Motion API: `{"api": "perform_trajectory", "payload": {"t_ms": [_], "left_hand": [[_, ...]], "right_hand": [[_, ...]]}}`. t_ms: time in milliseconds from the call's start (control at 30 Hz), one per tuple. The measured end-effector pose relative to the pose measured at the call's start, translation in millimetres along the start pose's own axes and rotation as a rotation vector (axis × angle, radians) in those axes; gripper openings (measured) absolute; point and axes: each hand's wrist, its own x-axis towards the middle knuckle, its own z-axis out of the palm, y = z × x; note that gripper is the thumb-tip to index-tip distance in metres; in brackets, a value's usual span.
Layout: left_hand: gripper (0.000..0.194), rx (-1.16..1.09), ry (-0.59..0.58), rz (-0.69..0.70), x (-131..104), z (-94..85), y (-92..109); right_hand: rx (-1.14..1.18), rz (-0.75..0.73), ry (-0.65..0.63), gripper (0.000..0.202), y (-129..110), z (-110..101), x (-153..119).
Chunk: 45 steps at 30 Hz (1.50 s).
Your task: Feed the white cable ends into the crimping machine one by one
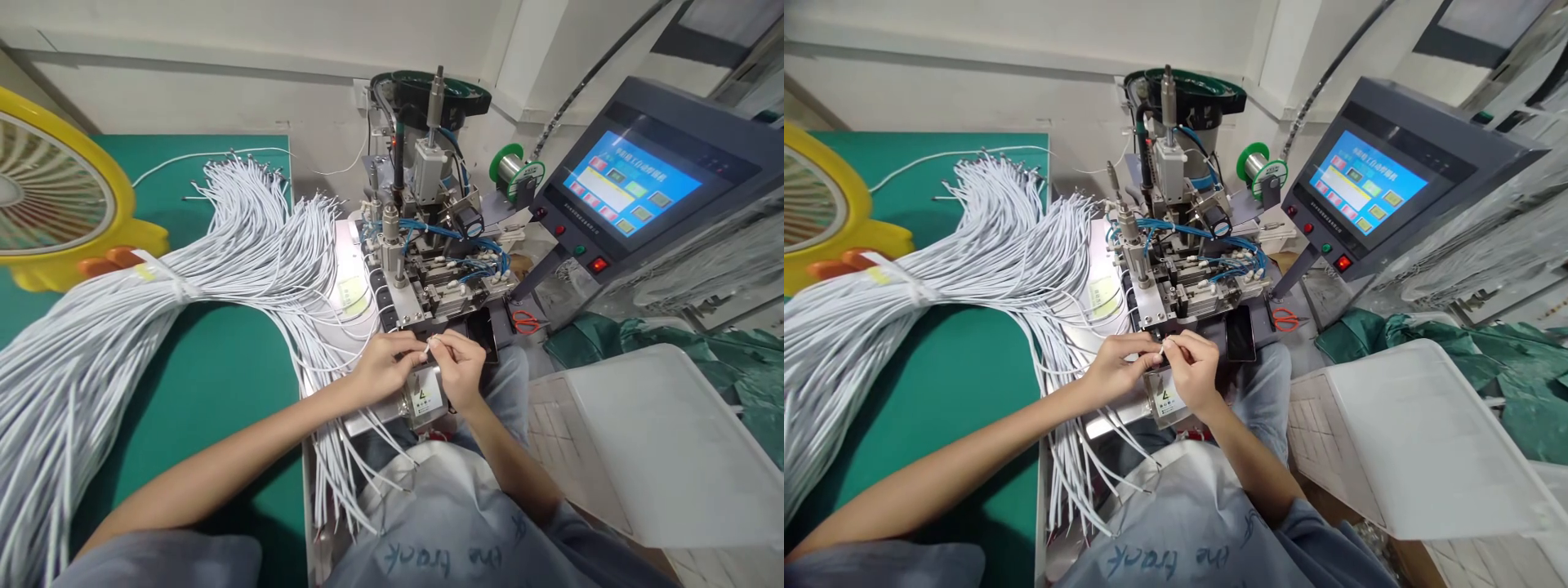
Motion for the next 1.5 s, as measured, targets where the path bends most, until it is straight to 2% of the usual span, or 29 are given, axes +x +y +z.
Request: {"api": "perform_trajectory", "payload": {"t_ms": [100,200,333,400,467,533,633,800,1000,1100,1333,1433,1500], "left_hand": [[0.015,-0.007,0.005,-0.041,-1,1.0,0],[0.016,0.024,0.005,-0.078,-1,1.6,0],[0.017,0.054,0.020,-0.097,-1,3.0,2],[0.017,0.060,0.035,-0.089,-1,3.3,2],[0.016,0.068,0.045,-0.085,-1,3.2,3],[0.016,0.076,0.045,-0.087,-1,3.0,3],[0.016,0.086,0.028,-0.087,-2,3.2,2],[0.017,0.092,0.006,-0.067,-3,4.5,0],[0.020,0.102,-0.020,-0.071,-2,2.9,2],[0.020,0.102,-0.030,-0.073,-2,2.6,2],[0.020,0.098,-0.074,-0.087,-2,2.3,1],[0.023,0.201,-0.208,-0.101,0,0.1,1],[0.027,0.360,-0.331,-0.119,1,-0.1,0]], "right_hand": [[0.006,0.025,0.033,0.021,5,4,-4],[-0.054,0.010,0.068,0.011,8,2,-5],[-0.249,-0.178,0.164,0.023,10,-2,-5],[-0.311,-0.273,0.171,0.023,10,-3,-6],[-0.318,-0.296,0.150,0.020,9,-3,-5],[-0.296,-0.254,0.140,0.014,9,-2,-5],[-0.177,-0.103,0.124,0.001,9,-2,-3],[0.171,0.166,-0.024,0.012,13,-8,3],[0.267,0.343,-0.102,0.010,16,-13,10],[0.243,0.337,-0.113,0.009,16,-13,10],[0.038,0.168,-0.113,0.010,16,-12,6],[-0.016,0.170,-0.162,0.011,24,-16,6],[-0.068,0.181,-0.262,0.012,33,-20,7]]}}
